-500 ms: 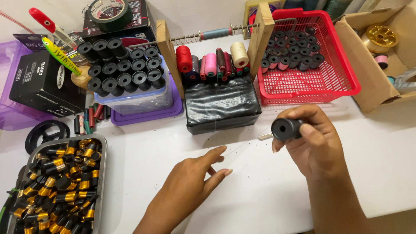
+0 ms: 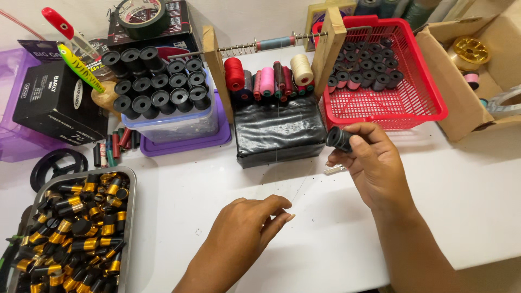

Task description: The person winds a thin white thread onto a small black plastic bobbin by hand. They hold the bobbin in one hand and guide the thread with the other, repeatedly rotating the bobbin to accumulate the thread. The workspace contains many other bobbins and spools of thread.

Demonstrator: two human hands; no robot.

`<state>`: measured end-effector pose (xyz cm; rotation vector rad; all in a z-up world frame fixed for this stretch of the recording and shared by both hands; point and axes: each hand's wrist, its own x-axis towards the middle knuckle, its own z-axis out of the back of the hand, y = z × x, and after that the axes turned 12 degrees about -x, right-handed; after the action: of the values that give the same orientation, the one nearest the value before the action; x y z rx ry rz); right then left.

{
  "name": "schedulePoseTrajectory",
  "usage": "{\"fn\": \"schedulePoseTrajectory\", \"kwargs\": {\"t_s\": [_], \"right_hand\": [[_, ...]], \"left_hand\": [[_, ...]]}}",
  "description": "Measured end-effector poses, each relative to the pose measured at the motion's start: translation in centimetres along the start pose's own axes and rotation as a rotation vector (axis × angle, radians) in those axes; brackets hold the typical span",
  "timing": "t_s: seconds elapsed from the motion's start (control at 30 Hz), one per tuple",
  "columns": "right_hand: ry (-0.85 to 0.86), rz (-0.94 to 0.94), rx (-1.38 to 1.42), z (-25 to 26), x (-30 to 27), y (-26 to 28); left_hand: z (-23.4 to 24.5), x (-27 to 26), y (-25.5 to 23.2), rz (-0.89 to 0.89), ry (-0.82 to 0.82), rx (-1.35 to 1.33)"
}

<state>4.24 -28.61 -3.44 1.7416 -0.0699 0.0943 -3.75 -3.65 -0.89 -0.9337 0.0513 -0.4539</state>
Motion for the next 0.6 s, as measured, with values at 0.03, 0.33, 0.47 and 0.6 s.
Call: {"fn": "schedulePoseTrajectory", "kwargs": {"t_s": [0.03, 0.33, 0.47, 0.6], "right_hand": [[0.001, 0.002, -0.002, -0.1, 0.1, -0.1], [0.010, -0.050, -0.199, -1.4, 0.3, -1.6], [0.040, -0.095, -0.252, -2.5, -0.1, -2.1], [0.062, -0.174, -0.337, -3.5, -0.5, -2.0]], "left_hand": [[0.2, 0.0, -0.2, -0.002, -0.002, -0.001], [2.2, -0.2, -1.6, -0.157, -0.078, -0.090], [3.3, -0.4, -2.1, -0.177, -0.153, -0.133], [4.0, -0.6, -2.3, -0.185, -0.205, -0.144]]}}
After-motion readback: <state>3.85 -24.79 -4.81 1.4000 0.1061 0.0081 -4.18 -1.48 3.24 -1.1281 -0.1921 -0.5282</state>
